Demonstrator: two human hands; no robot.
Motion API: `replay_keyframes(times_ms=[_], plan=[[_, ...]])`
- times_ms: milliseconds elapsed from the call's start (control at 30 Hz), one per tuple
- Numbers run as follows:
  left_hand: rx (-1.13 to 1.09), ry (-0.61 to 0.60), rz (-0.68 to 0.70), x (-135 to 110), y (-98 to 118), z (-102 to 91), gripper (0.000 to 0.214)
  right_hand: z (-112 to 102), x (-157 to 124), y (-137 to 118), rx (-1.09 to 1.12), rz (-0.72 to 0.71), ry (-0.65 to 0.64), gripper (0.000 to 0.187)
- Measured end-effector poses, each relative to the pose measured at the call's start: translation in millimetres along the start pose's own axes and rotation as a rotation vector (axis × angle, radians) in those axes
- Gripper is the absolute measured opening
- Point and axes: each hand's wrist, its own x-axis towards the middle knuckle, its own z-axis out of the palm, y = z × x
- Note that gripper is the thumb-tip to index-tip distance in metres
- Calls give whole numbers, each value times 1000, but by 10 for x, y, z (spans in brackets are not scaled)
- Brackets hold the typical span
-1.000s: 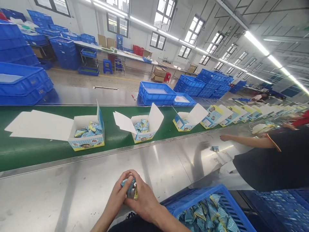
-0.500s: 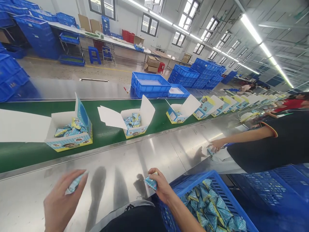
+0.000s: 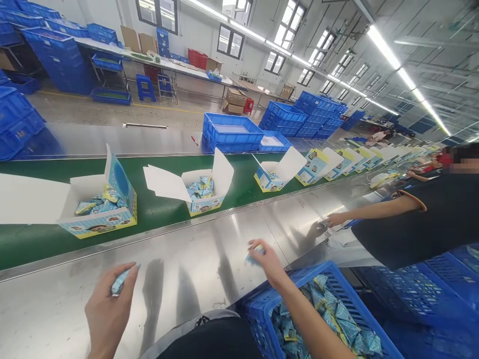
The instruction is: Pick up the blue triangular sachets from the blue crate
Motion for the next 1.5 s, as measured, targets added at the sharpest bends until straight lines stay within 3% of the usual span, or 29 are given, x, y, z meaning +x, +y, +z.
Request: replay_keyframes(times_ms=[67,167,200,267,300,333,400,433,533,567,633,667,700,767,800,833,900,933,1000,1067,1133,1167,1200,1267,1333,1433,1500], plan=[[-7,-34,-44,-56,15,85,41,72,-28,44,-64,5,-120,41],[-27,-17,-62,-121,58,189,41,186,-32,101,-45,-42,12,34],[-32,-19,-64,-138,81,217,41,211,-22,118,-61,-37,-30,35],[-30,-33,-70,-168,138,269,41,227,10,139,-151,-4,-264,34],[-27,-33,-73,-181,168,293,41,217,32,141,-172,3,-320,34],[-27,-25,-74,-192,198,317,41,197,58,136,-164,-4,-280,34],[-40,1,-81,-213,254,360,41,139,108,116,-114,-20,-62,35],[-46,4,-85,-223,279,381,41,108,127,107,-122,-13,-44,37],[-38,-28,-110,-254,334,440,42,26,149,101,-281,-34,-388,43],[-44,-13,-141,-266,345,462,43,5,150,105,-299,-48,-431,44],[-57,73,-185,-294,363,511,46,-32,154,118,-255,-62,-280,41],[-52,89,-156,-310,372,538,46,-50,157,128,-237,-62,-212,41],[-41,57,-89,-324,384,567,45,-69,161,139,-247,-67,-222,41],[-5,-59,54,-346,422,621,40,-111,174,164,-328,-86,-430,47],[-5,-75,50,-351,448,642,40,-134,185,176,-351,-65,-512,49],[-21,-30,-4,-353,478,660,40,-158,202,185,-340,-25,-515,49],[-33,132,-82,-349,543,684,41,-214,244,193,-259,40,-341,41],[-21,156,-59,-347,576,694,42,-245,268,192,-235,45,-288,38],[11,95,29,-353,636,720,41,-314,316,181,-268,-7,-371,39],[28,86,30,-373,683,762,41,-388,371,161,-301,-47,-455,42],[36,105,84,-402,716,822,40,-462,432,130,-209,-50,-261,45],[34,73,147,-416,727,857,40,-498,459,112,-153,-43,-145,48],[25,24,188,-428,735,893,39,-533,481,93,-126,-28,-113,51],[5,-3,122,-436,745,959,40,-593,508,53,-186,-25,-308,56],[21,92,8,-433,751,1015,41,-629,515,22,-234,-35,-504,55],[31,107,109,-471,782,1125,39,-603,495,36,-52,-6,-342,44],[-22,7,178,-575,846,1257,38,-530,444,104,18,100,-411,43]])
